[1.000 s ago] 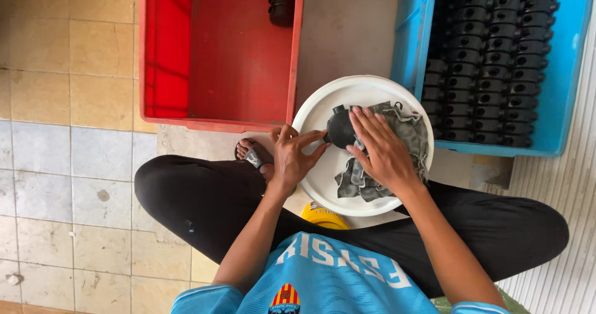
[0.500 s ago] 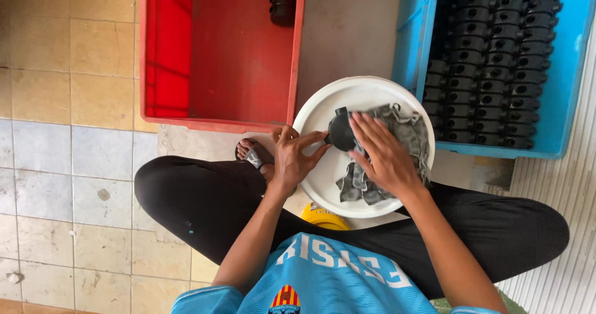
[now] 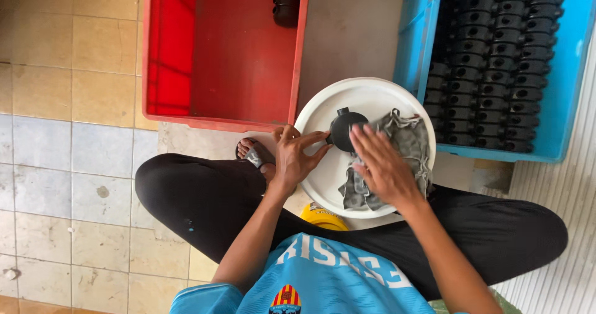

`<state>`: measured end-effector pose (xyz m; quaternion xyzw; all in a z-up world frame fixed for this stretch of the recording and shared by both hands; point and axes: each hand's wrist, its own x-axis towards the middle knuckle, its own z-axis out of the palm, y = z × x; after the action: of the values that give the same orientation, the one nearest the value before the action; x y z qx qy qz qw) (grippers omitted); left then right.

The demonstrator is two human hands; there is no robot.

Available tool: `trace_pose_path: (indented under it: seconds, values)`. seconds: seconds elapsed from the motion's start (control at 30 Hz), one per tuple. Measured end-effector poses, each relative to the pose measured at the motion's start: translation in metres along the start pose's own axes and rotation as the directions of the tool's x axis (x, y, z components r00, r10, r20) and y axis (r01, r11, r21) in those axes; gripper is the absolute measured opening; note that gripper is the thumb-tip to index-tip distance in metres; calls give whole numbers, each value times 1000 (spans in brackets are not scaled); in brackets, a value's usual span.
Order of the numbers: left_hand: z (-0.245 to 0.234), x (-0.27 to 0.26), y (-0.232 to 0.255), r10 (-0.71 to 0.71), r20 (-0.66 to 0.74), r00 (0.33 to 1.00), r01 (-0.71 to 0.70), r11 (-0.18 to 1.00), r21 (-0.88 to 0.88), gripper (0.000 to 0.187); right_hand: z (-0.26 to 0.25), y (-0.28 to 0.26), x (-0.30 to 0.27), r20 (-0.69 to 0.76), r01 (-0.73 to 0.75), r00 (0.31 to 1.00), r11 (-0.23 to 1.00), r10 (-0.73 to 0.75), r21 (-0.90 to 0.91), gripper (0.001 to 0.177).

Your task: The person picks up black plastic components from a blue crate, wipes them with a cloth, and places them into a red crate.

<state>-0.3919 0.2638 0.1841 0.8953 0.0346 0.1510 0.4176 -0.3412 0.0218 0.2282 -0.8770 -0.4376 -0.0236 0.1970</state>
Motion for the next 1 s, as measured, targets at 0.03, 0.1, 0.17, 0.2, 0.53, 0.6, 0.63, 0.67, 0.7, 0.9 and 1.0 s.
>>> trace_pose_path:
  seconds: [0.03, 0.1, 0.17, 0.2, 0.53, 0.6, 0.63, 0.67, 0.7, 0.9, 1.0]
  values:
    - [0, 0, 0, 0, 4, 1000, 0, 1000, -5, 26, 1, -6, -7, 3, -5, 1000, 1000, 5, -2, 58]
    - [-1, 1, 1, -13, 10, 1000, 13, 1000, 4, 27, 3, -19, -22, 6, -3, 1000, 999, 3, -36, 60]
    - [1, 0, -1, -15, 12, 1000, 15, 1000, -1, 27, -3, -29, -28, 18, -11, 1000, 999, 11, -41, 61]
    - [1, 0, -1, -17, 11, 1000, 17, 1000, -4, 28, -5, -34, -30, 28, -15, 999, 999, 16, -46, 62]
    - [-12, 11, 4, -91, -19, 996, 91, 995, 47, 25, -9, -27, -64, 126, -161, 979, 987, 162, -22, 58]
    - [-24, 14, 14, -172, 52, 984, 173, 984, -29, 30, -7, -23, -69, -1, -257, 967, 966, 257, 26, 51]
    - [-26, 14, 18, -172, 54, 984, 174, 984, -27, 30, -3, -19, -72, 0, -258, 966, 966, 258, 29, 51]
    - [-27, 14, 21, -191, 75, 979, 193, 981, -17, 31, 1, -15, -74, -57, -306, 949, 950, 309, 57, 43]
    - [-28, 14, 24, -210, 98, 973, 212, 977, -9, 33, 5, -12, -78, -112, -354, 925, 931, 363, 87, 37]
    - [-33, 19, 52, -233, 148, 961, 215, 969, 124, 43, -13, -33, -32, -323, -449, 813, 875, 484, 181, 16]
    - [-28, 18, 52, -176, 120, 977, 147, 965, 216, 47, -10, -30, -13, -396, -451, 779, 873, 487, 187, 22]
